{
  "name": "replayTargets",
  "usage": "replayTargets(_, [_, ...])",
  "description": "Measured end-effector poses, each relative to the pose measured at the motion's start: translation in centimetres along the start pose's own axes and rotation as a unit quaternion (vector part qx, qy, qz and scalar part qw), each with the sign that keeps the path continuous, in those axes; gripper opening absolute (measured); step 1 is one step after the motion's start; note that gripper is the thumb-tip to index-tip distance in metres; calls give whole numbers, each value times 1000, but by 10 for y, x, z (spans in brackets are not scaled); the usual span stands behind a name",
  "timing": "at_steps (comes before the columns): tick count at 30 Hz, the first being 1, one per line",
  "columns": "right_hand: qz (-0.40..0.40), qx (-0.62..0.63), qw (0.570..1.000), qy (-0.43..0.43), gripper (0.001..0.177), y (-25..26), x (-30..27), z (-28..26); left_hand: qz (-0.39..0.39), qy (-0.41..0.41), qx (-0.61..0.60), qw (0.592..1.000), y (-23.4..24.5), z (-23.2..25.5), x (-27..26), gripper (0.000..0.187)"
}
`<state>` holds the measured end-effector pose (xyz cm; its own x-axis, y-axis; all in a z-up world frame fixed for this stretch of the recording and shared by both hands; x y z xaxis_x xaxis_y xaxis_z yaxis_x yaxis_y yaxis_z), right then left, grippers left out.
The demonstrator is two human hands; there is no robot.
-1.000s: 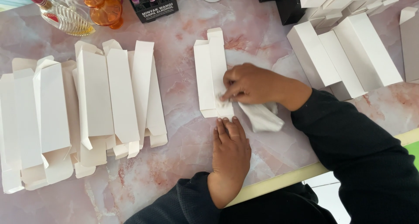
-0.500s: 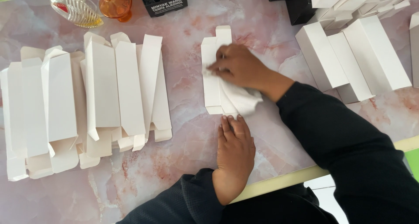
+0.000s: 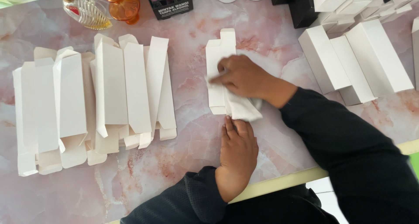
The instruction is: Cleaning flat cardboard boxes with a cloth and folding them into shape on a counter.
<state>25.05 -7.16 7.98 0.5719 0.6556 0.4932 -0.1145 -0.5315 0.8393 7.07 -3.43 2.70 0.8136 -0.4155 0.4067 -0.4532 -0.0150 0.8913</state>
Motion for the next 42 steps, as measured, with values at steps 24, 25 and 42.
replayTargets(24, [239,56,943,-226,13,148,-82,18,66,51,-223,971,24,-75,77,85])
replayTargets(25, [241,56,942,-226,13,150,-82,18,66,50,-222,971,28,-78,79,85])
replayTargets(42, [50,47,997,-32,7,81,-48,-38,-69,47,-312,946,-7,-80,79,62])
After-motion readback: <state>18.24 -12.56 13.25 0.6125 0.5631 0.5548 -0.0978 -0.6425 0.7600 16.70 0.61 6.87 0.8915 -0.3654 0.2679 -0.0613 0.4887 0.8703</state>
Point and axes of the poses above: each hand's wrist, its own x-axis towards the middle knuckle, its own y-axis out of the back of the hand, z = x × y, the point moved 8 cm from there along x, towards the middle knuckle, and after that the axes turned 9 degrees about z, right-handed, at the moved point
